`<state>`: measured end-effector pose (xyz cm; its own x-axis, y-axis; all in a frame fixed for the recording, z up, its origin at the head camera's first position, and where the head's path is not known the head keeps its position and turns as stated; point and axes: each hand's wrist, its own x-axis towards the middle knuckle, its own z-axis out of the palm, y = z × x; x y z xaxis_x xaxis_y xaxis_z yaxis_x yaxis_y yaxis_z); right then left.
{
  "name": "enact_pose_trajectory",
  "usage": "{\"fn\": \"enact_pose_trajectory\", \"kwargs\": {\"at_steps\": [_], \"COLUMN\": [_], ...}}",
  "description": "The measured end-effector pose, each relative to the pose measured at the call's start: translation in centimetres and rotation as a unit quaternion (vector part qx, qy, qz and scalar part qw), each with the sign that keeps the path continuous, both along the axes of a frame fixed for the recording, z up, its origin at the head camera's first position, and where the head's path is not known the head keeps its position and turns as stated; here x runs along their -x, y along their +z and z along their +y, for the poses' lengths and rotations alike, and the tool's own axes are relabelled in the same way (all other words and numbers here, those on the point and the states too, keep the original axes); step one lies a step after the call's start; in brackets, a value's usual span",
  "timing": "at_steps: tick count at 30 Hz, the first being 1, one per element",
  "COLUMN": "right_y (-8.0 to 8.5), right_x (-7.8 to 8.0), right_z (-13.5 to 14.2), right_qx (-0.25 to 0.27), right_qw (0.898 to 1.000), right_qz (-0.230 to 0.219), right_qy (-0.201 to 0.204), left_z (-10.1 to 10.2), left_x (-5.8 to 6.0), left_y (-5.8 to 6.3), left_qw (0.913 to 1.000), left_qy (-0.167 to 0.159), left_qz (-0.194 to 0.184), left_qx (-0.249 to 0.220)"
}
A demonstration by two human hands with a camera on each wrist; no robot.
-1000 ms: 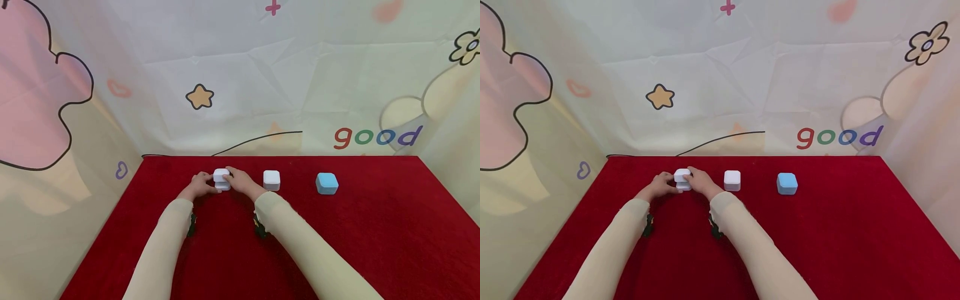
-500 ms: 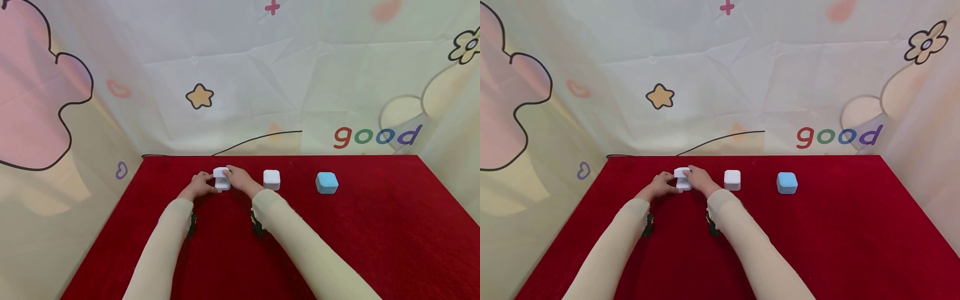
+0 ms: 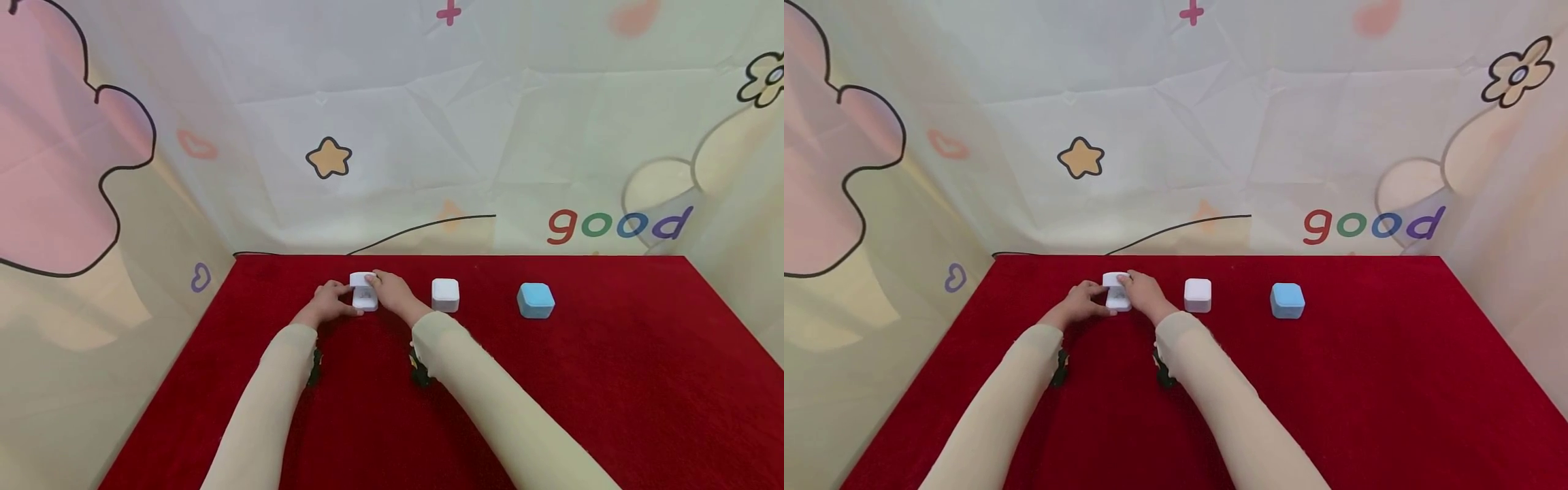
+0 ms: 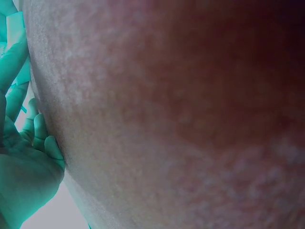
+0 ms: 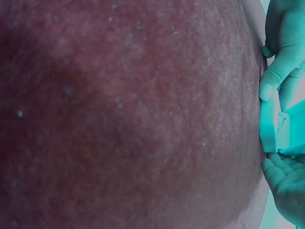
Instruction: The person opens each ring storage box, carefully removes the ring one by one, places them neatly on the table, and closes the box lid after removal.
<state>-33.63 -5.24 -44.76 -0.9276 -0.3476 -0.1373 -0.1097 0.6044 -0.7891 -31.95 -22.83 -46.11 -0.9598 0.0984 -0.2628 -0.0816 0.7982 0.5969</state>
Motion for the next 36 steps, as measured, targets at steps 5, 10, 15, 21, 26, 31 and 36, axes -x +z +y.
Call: {"fn": "enact_pose_trajectory", "kwargs": {"at_steps": [5, 10, 15, 21, 26, 31, 36], "right_y": [-0.14, -0.13, -0.27, -0.63, -0.63, -0.68, -0.63], "right_x": [-0.15, -0.29, -0.36, -0.32, -0.03, 0.24, 0.32], "right_z": [-0.21, -0.16, 0.15, 0.40, 0.37, 0.41, 0.42], "right_qx": [0.016, 0.029, 0.033, 0.022, 0.039, 0.047, 0.054], "right_qw": [1.000, 0.999, 0.999, 1.000, 0.999, 0.998, 0.998], "right_qz": [0.019, 0.008, -0.007, 0.012, 0.004, -0.019, -0.029], "right_qy": [-0.019, -0.021, -0.012, -0.006, -0.016, -0.029, -0.030], "left_z": [-0.04, -0.03, -0.12, -0.17, -0.20, -0.13, -0.11], "left_x": [0.11, 0.22, 0.20, 0.24, 0.36, 0.32, 0.23], "left_y": [0.06, -0.03, -0.37, -0.59, -0.49, -0.43, -0.40], "left_qw": [1.0000, 1.0000, 1.0000, 1.0000, 1.0000, 1.0000, 1.0000], "left_qy": [0.003, 0.004, 0.005, -0.003, -0.002, -0.002, 0.005], "left_qz": [0.002, 0.000, -0.003, 0.003, 0.006, 0.005, 0.005], "left_qx": [0.001, 0.000, 0.001, 0.005, 0.007, 0.001, -0.003]}}
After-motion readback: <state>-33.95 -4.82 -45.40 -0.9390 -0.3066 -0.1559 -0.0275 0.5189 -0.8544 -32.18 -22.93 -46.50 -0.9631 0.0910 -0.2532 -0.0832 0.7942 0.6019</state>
